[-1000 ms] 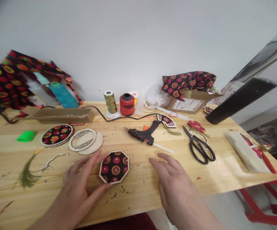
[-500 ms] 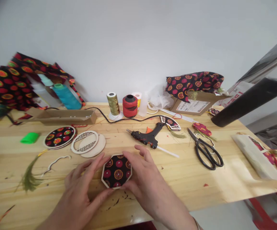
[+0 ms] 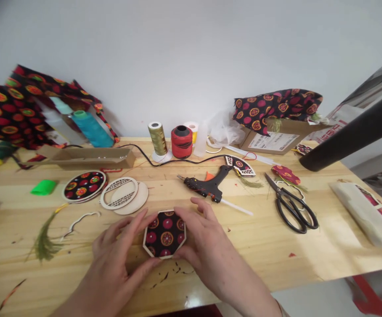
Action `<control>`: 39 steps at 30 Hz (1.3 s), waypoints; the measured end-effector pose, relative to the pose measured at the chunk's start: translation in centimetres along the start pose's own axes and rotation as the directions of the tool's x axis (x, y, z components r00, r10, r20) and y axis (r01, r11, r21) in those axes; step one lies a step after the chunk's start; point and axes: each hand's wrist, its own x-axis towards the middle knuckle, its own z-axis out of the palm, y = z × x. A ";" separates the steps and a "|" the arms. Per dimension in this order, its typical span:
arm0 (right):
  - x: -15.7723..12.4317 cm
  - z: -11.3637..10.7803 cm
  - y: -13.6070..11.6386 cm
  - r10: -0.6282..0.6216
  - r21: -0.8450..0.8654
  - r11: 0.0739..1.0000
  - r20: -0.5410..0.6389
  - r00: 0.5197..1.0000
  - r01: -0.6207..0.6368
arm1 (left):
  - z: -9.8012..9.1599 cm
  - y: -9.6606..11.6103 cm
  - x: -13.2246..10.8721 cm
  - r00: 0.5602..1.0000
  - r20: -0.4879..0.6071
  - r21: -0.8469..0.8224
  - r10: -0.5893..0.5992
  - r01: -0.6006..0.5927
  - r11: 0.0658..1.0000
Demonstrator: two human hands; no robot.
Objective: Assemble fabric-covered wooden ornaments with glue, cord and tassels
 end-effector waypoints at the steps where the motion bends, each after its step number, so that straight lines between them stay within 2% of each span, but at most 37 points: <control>1: 0.0 0.0 0.0 -0.002 -0.006 1.000 0.000 1.000 0.002 | 0.0 0.0 0.0 1.000 0.007 0.000 -0.001 0.001 1.000; 13: 0.3 -0.1 0.0 -0.020 -0.008 1.000 0.015 1.000 0.021 | -0.7 -0.5 1.0 0.997 0.055 0.021 0.054 -0.056 0.998; 21: -0.4 0.2 0.4 0.045 0.010 0.999 0.029 0.999 -0.045 | -1.0 -0.3 1.5 0.996 0.088 -0.034 0.005 -0.002 0.999; 29: -0.5 0.4 0.3 0.036 0.008 0.999 0.015 0.999 -0.036 | -1.2 -0.5 1.0 0.991 0.134 -0.085 -0.009 0.020 0.996; 35: -0.6 0.3 0.1 0.058 0.029 0.998 0.022 0.998 -0.059 | -1.0 -0.6 0.7 0.998 0.062 -0.118 -0.028 0.035 0.992; 39: -0.5 0.3 0.0 0.059 0.046 0.997 0.017 0.998 -0.060 | -1.1 -0.2 0.8 0.997 0.073 -0.113 0.002 0.006 0.994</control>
